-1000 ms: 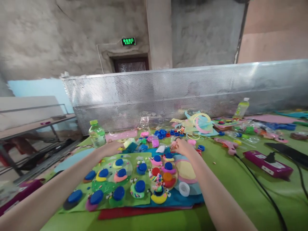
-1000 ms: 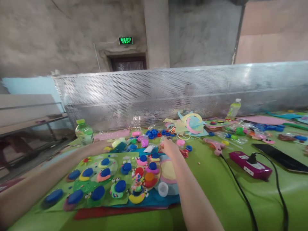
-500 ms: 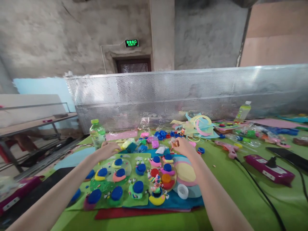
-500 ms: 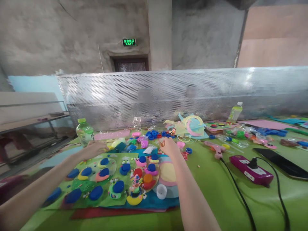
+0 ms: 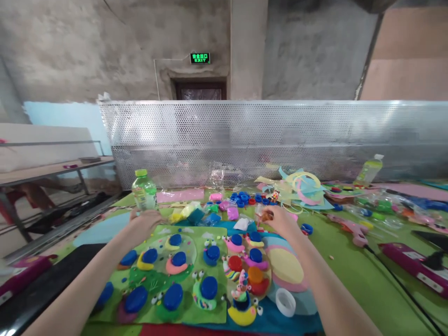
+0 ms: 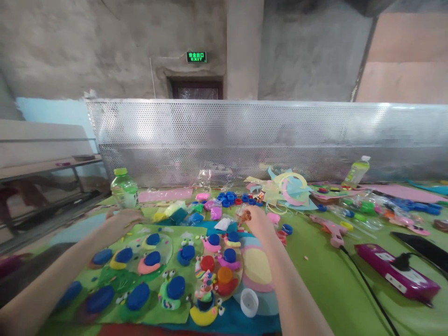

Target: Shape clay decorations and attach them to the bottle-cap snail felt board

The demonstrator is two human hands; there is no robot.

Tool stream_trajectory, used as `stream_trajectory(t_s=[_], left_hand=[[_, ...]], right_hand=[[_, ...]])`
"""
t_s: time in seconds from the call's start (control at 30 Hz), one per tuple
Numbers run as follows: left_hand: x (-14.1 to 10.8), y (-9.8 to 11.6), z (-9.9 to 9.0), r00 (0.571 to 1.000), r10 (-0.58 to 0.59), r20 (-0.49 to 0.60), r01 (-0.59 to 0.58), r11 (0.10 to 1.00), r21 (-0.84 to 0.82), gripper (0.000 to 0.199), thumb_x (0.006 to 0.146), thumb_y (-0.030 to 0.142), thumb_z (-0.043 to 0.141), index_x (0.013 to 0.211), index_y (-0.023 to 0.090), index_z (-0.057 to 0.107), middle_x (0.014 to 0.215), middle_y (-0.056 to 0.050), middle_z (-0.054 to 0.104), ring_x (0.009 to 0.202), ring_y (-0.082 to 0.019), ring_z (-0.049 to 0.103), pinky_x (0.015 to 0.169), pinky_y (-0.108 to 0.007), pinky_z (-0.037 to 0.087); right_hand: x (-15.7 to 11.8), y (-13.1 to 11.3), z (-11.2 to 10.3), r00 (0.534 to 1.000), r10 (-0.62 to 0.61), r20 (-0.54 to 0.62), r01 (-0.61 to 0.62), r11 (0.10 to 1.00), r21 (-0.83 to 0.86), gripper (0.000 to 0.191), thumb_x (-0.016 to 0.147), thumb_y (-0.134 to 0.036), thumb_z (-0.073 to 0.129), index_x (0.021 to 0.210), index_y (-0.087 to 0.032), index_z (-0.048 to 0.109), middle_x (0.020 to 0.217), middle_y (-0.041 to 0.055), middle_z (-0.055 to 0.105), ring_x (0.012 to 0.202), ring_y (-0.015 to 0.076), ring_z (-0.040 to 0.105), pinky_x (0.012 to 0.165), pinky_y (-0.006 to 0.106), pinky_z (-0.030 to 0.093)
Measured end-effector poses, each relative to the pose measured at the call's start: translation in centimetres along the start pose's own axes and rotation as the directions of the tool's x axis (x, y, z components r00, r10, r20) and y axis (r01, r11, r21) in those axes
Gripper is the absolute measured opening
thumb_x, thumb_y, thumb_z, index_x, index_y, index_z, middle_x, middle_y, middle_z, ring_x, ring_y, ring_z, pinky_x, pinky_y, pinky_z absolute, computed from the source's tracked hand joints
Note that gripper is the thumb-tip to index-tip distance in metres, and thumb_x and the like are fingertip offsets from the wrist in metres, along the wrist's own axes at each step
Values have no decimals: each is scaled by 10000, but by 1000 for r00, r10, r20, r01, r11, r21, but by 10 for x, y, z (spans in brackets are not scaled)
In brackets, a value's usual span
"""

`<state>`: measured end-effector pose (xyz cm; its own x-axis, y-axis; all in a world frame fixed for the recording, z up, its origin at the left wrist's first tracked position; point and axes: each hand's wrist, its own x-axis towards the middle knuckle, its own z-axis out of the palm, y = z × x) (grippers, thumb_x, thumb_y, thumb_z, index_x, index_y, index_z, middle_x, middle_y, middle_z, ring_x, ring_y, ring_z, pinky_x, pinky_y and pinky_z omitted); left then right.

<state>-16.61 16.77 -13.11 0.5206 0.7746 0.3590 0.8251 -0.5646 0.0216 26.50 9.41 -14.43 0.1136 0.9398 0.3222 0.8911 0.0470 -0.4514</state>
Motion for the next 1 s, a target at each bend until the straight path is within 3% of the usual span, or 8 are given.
stream_trajectory(t_s=[0.33,0.57,0.77,1.0], left_hand=[[3,30,4,992,15,129,-11,999,-32,263,899,347,491,1028,135,576,1087,-88,580,1054,-229,527,938,-468,405],[4,30,9,975,40,217,-26,997,-66,200,895,297,508,956,127,593,1033,-74,600,1014,-215,550,929,-453,421],[5,29,11,972,15,234,-3,999,-52,188,889,280,518,979,130,588,1061,-78,587,1038,-222,536,946,-466,406],[3,39,4,971,-12,240,26,998,-55,184,891,278,515,968,127,588,1048,-75,589,1011,-214,549,923,-449,428]], right_hand=[[-3,2,5,999,21,38,-22,999,27,172,740,-113,635,898,-177,618,857,40,646,818,182,606,676,208,422],[-4,2,10,996,56,65,-57,998,14,150,754,-149,661,893,-171,612,848,47,649,792,173,614,648,204,442],[-6,-3,4,989,98,114,-97,995,-15,174,791,-154,650,952,-116,597,919,64,638,852,170,604,749,271,459],[-10,-8,-1,981,125,148,-119,992,-47,206,793,-154,645,993,-137,603,981,72,636,899,201,596,739,266,436]])
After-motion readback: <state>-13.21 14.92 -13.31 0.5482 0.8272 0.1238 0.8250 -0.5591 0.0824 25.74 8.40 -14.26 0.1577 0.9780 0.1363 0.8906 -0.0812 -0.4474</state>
